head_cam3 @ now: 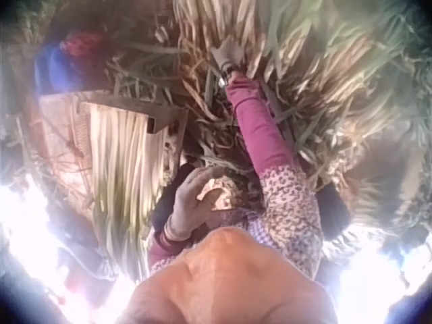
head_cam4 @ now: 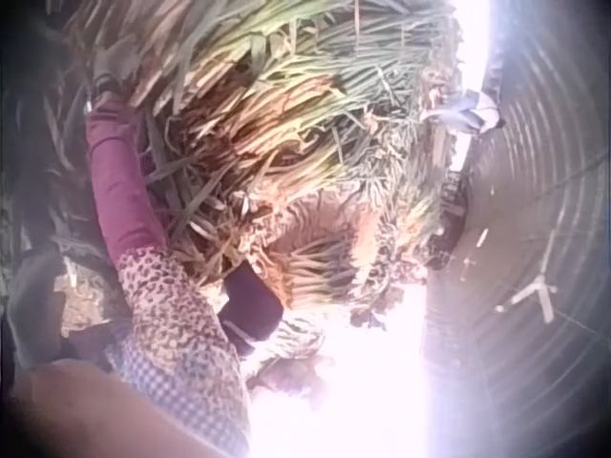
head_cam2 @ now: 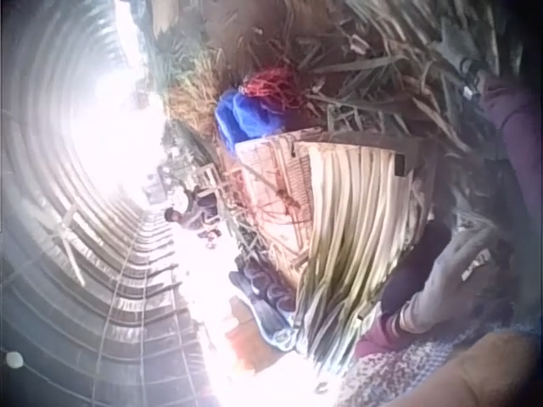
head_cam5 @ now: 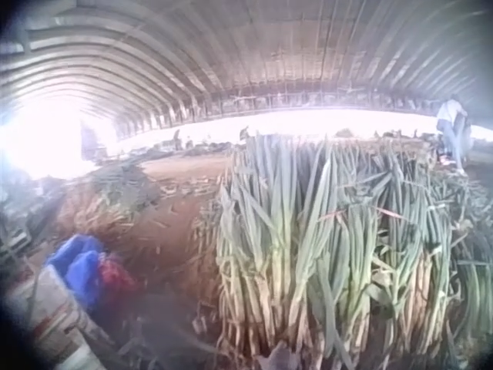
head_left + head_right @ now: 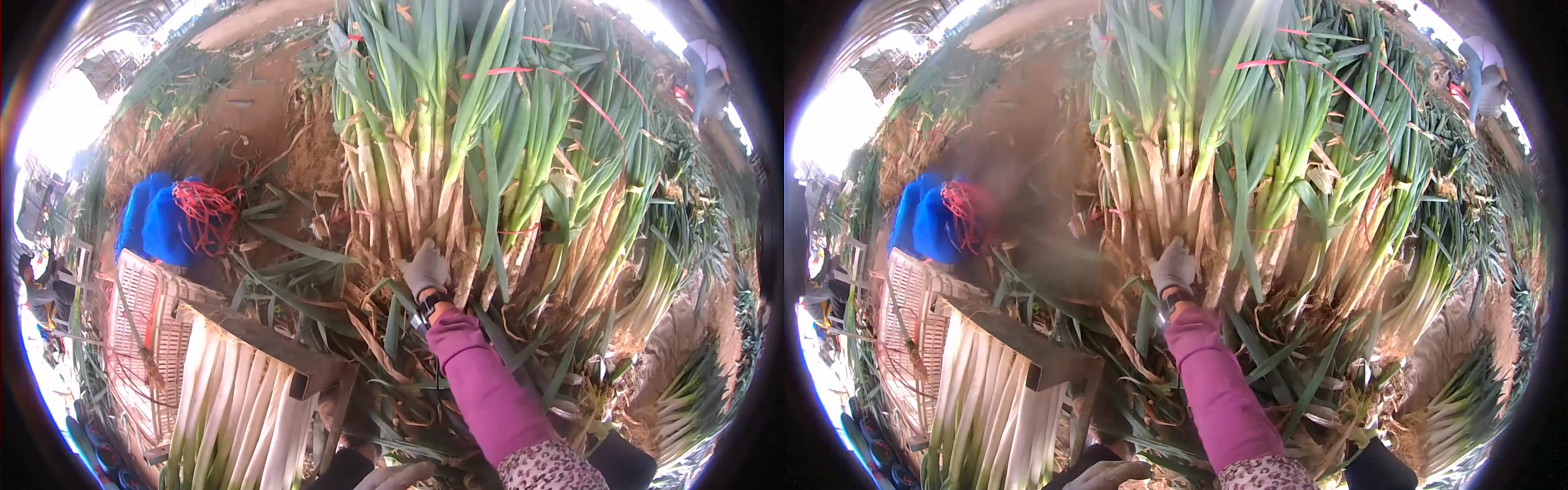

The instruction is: The recorder cleans and strips outer leaves from harvested leeks and places the cleaned leeks into a crate.

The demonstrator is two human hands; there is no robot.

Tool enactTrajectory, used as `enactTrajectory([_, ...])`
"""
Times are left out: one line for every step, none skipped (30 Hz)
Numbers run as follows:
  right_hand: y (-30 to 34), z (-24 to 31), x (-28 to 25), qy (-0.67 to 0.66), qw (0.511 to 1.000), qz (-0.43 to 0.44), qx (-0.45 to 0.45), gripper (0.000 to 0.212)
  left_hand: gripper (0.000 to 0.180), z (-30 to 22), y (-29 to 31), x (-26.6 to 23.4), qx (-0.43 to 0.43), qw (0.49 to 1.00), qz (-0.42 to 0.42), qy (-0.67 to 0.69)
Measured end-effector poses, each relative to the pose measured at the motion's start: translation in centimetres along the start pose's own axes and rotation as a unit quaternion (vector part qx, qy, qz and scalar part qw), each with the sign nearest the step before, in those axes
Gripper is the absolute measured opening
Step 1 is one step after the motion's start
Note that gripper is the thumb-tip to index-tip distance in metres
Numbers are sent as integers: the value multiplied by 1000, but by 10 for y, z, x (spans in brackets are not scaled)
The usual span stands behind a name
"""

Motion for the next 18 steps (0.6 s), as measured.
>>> enactTrajectory([7, 1, 7, -4, 998, 56, 30, 64, 37, 2, 0, 2, -6, 1000, 6, -13])
enactTrajectory([-3, -15, 11, 19, 995, 87, 41, 59, 37, 1, 0, 6, -4, 1000, 21, -23])
enactTrajectory([-37, -63, 19, -84, 991, 93, 45, 57, 37, -4, -3, 15, 22, 999, 39, -17])
enactTrajectory([-23, -50, 30, -56, 992, 111, 29, 57, 36, 2, 1, 12, 19, 999, 28, -30])
enactTrajectory([-9, -40, 33, -23, 992, 124, 13, 57, 36, 6, 5, 10, 18, 999, 22, -38])
enactTrajectory([-17, -61, 31, -22, 993, 111, 17, 57, 36, 2, 6, 15, 38, 998, 26, -38])
enactTrajectory([-21, -59, 39, -20, 979, 170, -114, 50, 36, -1, 8, 21, 48, 998, 35, -33])
enactTrajectory([-15, -55, 47, -19, 942, 230, -242, 44, 35, -2, 8, 24, 47, 998, 33, -32])
enactTrajectory([-6, -57, 58, 32, 957, 243, -153, 39, 34, -2, 9, 25, 42, 998, 26, -37])
enactTrajectory([8, -38, 57, 109, 925, 176, -318, 42, 33, -5, 7, 26, 56, 997, 27, -43])
enactTrajectory([14, -43, 52, 196, 862, 93, -458, 45, 33, -9, 5, 32, 69, 996, 44, -35])
enactTrajectory([-1, -64, 61, 147, 917, 180, -324, 46, 32, -8, 2, 35, 69, 996, 46, -25])
enactTrajectory([-6, -78, 73, 87, 943, 263, -184, 48, 32, -7, 0, 36, 66, 997, 45, -18])
enactTrajectory([62, -6, 92, 74, 906, 380, -171, 48, 32, 3, 12, 15, 34, 998, 4, -49])
enactTrajectory([65, -14, 83, 73, 910, 372, -169, 48, 31, 1, 14, 13, 30, 997, 4, -65])
enactTrajectory([75, -11, 71, -149, 890, 364, -232, 45, 30, 2, 15, 11, 22, 996, -1, -84])
enactTrajectory([78, -26, 48, -359, 827, 329, -282, 43, 30, 1, 15, 11, 19, 995, -1, -99])
enactTrajectory([38, -97, 35, -343, 853, 284, -272, 43, 27, -9, 4, 27, 82, 993, 25, -87])
Point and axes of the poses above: each hand's wrist, its own y-axis away from the middle knuckle, its own x-axis out of the palm, z = x × y, the point moved 8 cm from there along -y, towards the middle knuckle, and after that the axes turned 4 degrees about y, right-handed, at the moved point
